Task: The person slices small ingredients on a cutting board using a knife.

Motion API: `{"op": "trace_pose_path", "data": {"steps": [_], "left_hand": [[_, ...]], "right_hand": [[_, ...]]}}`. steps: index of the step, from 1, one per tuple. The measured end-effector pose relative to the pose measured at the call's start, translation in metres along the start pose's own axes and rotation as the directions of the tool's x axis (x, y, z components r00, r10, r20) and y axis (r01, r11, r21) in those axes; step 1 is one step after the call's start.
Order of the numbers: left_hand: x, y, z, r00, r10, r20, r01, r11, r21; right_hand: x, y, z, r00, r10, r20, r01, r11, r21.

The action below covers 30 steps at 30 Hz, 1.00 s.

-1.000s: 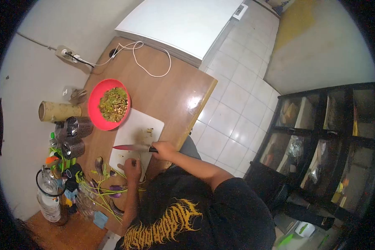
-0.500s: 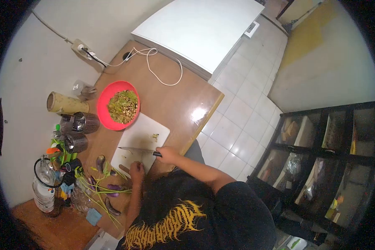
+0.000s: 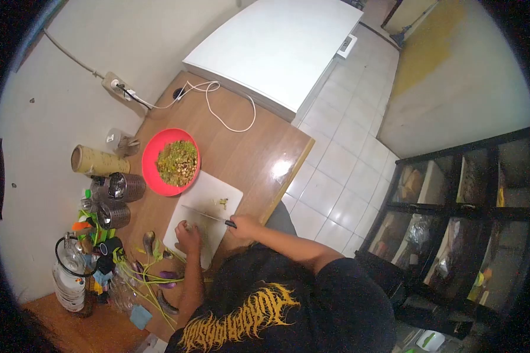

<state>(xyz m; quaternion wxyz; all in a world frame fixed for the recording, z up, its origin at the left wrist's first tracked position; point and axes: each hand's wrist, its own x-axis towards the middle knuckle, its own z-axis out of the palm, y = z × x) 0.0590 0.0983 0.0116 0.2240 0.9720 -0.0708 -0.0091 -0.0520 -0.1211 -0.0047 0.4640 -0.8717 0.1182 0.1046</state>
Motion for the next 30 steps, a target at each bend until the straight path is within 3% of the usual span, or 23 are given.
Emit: {"op": "trace_pose_path", "data": {"steps": [1, 4, 6, 11, 13, 17, 19, 23, 26, 28, 29, 30], "left_hand": [[0.007, -0.006, 0.007, 0.999, 0.013, -0.030, -0.016, 0.995, -0.102], [0.016, -0.019, 0.017, 0.998, 0.004, 0.066, 0.004, 0.993, -0.118], [0.014, -0.024, 0.021, 0.999, -0.007, 0.045, 0.013, 0.988, -0.152], [0.011, -0.031, 0.019, 0.999, -0.051, 0.004, 0.051, 0.973, -0.226], [0.004, -0.029, 0.009, 0.991, -0.131, 0.008, 0.131, 0.988, -0.078], [0.001, -0.033, 0.004, 0.989, -0.146, 0.026, 0.148, 0.984, -0.097], [0.000, -0.034, 0.005, 0.987, -0.140, 0.082, 0.140, 0.990, 0.003], [-0.008, -0.040, 0.016, 0.996, -0.086, 0.025, 0.088, 0.991, -0.103], [-0.017, -0.026, 0.005, 0.997, -0.075, -0.010, 0.075, 0.996, 0.047], [-0.019, -0.029, 0.017, 0.998, -0.029, 0.047, 0.039, 0.969, -0.244], [-0.020, -0.029, 0.026, 0.998, -0.033, 0.045, 0.043, 0.968, -0.246], [-0.022, -0.027, 0.035, 0.993, 0.116, 0.005, -0.108, 0.941, -0.320]], "right_hand": [[-0.003, -0.001, -0.001, 1.000, 0.022, 0.022, -0.022, 1.000, 0.009], [-0.003, -0.007, -0.007, 0.998, 0.030, 0.054, -0.030, 1.000, 0.001], [-0.009, -0.017, -0.010, 0.994, 0.107, 0.028, -0.108, 0.992, 0.064], [-0.005, -0.025, -0.024, 0.989, 0.108, 0.105, -0.107, 0.994, -0.012], [-0.006, -0.021, -0.016, 0.987, 0.112, 0.113, -0.106, 0.993, -0.053], [-0.013, -0.032, -0.010, 0.989, 0.066, 0.135, -0.059, 0.997, -0.054], [-0.015, -0.039, -0.008, 0.987, 0.074, 0.143, -0.064, 0.995, -0.073], [-0.012, -0.041, -0.002, 0.985, 0.072, 0.158, -0.057, 0.994, -0.095], [-0.015, -0.047, 0.000, 0.987, 0.044, 0.158, -0.034, 0.997, -0.068], [-0.016, -0.051, 0.000, 0.988, 0.055, 0.142, -0.045, 0.996, -0.073], [-0.018, -0.053, 0.002, 0.989, 0.066, 0.133, -0.056, 0.995, -0.077], [-0.018, -0.056, -0.001, 0.987, 0.061, 0.146, -0.049, 0.995, -0.082]]}}
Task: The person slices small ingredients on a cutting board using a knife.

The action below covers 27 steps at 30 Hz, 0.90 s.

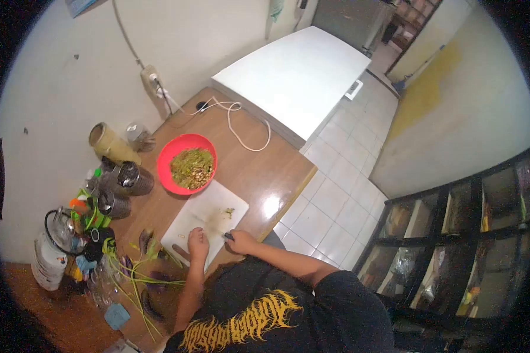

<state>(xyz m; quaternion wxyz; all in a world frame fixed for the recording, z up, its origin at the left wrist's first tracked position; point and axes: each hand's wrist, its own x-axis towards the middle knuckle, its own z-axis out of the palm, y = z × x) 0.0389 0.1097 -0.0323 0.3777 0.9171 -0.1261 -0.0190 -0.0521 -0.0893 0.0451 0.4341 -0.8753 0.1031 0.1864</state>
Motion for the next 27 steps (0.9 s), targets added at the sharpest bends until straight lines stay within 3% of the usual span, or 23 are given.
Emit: {"op": "trace_pose_path", "data": {"steps": [1, 4, 6, 8, 15, 21, 27], "left_hand": [[-0.005, 0.004, 0.001, 0.990, 0.143, -0.006, -0.143, 0.988, -0.065], [-0.011, 0.018, 0.006, 0.992, 0.112, 0.066, -0.097, 0.974, -0.204], [-0.012, 0.019, 0.004, 0.992, 0.116, 0.054, -0.107, 0.982, -0.155], [-0.012, 0.020, 0.003, 0.994, 0.102, 0.032, -0.097, 0.986, -0.133], [-0.020, 0.022, 0.003, 0.981, 0.188, -0.054, -0.187, 0.982, 0.025], [-0.023, 0.018, 0.002, 0.986, 0.157, -0.055, -0.154, 0.987, 0.057], [-0.024, 0.015, 0.004, 0.981, 0.186, -0.046, -0.183, 0.981, 0.068]], "right_hand": [[-0.001, -0.002, -0.005, 0.999, 0.031, 0.010, -0.031, 1.000, 0.002], [-0.006, -0.009, -0.011, 1.000, -0.017, 0.006, 0.018, 0.999, -0.049], [-0.002, -0.006, -0.008, 0.999, -0.029, 0.017, 0.031, 0.993, -0.110], [-0.003, -0.006, -0.011, 0.997, 0.056, 0.051, -0.046, 0.981, -0.188], [0.000, -0.007, -0.007, 0.994, 0.039, 0.100, -0.011, 0.964, -0.266], [0.011, -0.022, -0.010, 0.971, 0.083, 0.225, 0.011, 0.922, -0.387], [0.023, -0.019, 0.000, 0.964, 0.050, 0.260, 0.045, 0.936, -0.349]]}}
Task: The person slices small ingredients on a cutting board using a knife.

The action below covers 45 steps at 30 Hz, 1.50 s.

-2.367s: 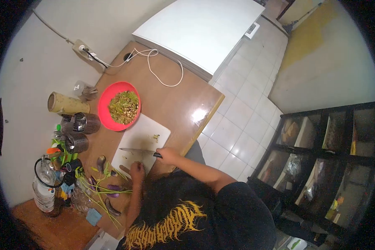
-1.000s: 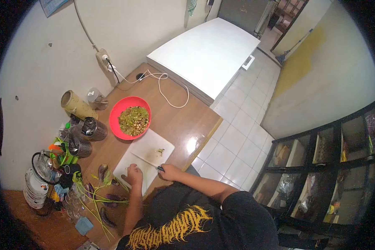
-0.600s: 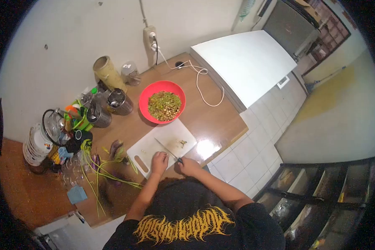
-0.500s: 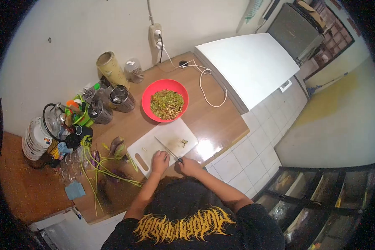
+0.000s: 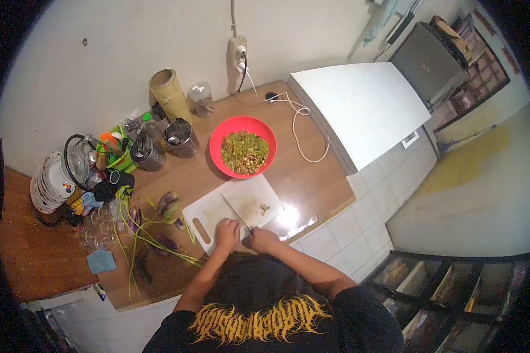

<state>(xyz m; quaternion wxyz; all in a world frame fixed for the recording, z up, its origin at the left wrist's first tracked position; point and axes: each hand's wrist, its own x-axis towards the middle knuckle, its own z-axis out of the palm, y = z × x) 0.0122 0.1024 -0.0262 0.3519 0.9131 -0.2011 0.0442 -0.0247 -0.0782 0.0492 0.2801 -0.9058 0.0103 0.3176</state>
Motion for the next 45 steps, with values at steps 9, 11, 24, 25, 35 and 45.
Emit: {"op": "trace_pose_path", "data": {"steps": [9, 11, 24, 25, 35, 45], "left_hand": [[-0.006, 0.006, -0.005, 1.000, -0.009, 0.014, 0.009, 1.000, 0.028], [-0.008, 0.007, -0.007, 1.000, 0.015, -0.008, -0.015, 0.999, 0.033], [-0.013, 0.008, -0.003, 0.999, -0.003, -0.043, 0.004, 0.999, 0.032], [-0.012, 0.008, -0.003, 0.999, -0.001, -0.043, 0.003, 0.999, 0.033], [-0.013, 0.005, 0.001, 0.996, -0.044, -0.082, 0.039, 0.997, -0.061], [-0.012, 0.007, 0.004, 0.995, -0.050, -0.088, 0.047, 0.998, -0.037]], "right_hand": [[0.017, -0.015, -0.006, 0.999, 0.045, -0.006, -0.045, 0.991, -0.124], [0.009, -0.022, -0.009, 0.999, 0.053, -0.003, -0.053, 0.990, -0.130], [0.005, -0.027, -0.007, 0.996, 0.089, -0.013, -0.090, 0.981, -0.170], [0.006, -0.027, -0.005, 0.996, 0.088, -0.014, -0.089, 0.982, -0.169], [0.005, -0.043, -0.021, 0.999, 0.053, 0.009, -0.050, 0.974, -0.219], [0.012, -0.026, -0.005, 0.999, 0.014, -0.045, -0.024, 0.974, -0.225]]}}
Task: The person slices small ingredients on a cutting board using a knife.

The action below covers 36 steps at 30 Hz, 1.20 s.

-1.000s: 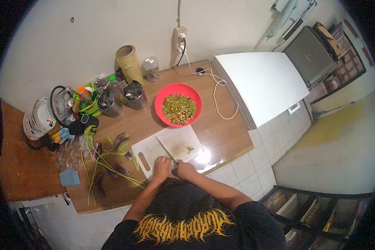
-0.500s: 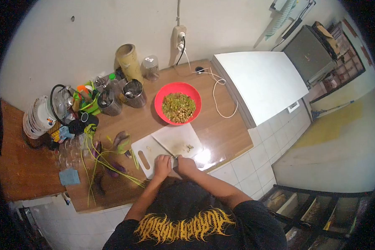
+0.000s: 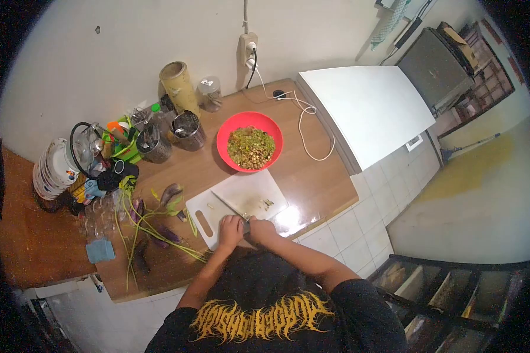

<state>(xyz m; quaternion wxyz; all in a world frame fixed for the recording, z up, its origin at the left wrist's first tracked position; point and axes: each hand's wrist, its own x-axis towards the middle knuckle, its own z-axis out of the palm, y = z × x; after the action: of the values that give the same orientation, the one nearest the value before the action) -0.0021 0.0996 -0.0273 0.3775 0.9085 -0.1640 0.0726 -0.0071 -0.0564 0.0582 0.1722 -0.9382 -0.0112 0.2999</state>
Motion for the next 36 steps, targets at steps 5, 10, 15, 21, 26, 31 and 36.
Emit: {"op": "trace_pose_path", "data": {"steps": [5, 10, 15, 21, 26, 31, 36], "left_hand": [[-0.002, -0.004, 0.003, 1.000, -0.004, 0.003, 0.003, 1.000, 0.013], [-0.002, -0.001, 0.002, 1.000, -0.024, 0.016, 0.024, 1.000, 0.020], [-0.002, -0.003, 0.003, 0.999, -0.033, -0.009, 0.033, 0.999, -0.035], [-0.002, -0.002, 0.003, 0.995, -0.085, 0.043, 0.086, 0.996, -0.008], [0.000, 0.001, 0.000, 0.994, -0.092, 0.053, 0.093, 0.996, -0.013], [0.001, -0.002, 0.002, 0.995, -0.081, 0.051, 0.082, 0.997, -0.005], [-0.001, 0.002, -0.002, 0.995, -0.086, 0.048, 0.086, 0.996, 0.009]], "right_hand": [[-0.002, -0.006, 0.007, 0.999, 0.052, -0.004, -0.052, 0.998, 0.033], [-0.002, -0.006, -0.002, 1.000, -0.019, -0.020, 0.020, 0.999, 0.033], [-0.005, -0.011, 0.001, 0.999, 0.039, -0.001, -0.039, 0.996, 0.084], [-0.006, -0.012, -0.001, 0.999, 0.038, 0.014, -0.039, 0.997, 0.064], [-0.008, -0.011, 0.002, 0.998, 0.068, 0.007, -0.069, 0.994, 0.080], [-0.016, -0.010, 0.005, 0.996, 0.087, 0.019, -0.089, 0.991, 0.095], [-0.012, -0.004, 0.014, 1.000, 0.011, 0.004, -0.011, 0.998, 0.063]]}}
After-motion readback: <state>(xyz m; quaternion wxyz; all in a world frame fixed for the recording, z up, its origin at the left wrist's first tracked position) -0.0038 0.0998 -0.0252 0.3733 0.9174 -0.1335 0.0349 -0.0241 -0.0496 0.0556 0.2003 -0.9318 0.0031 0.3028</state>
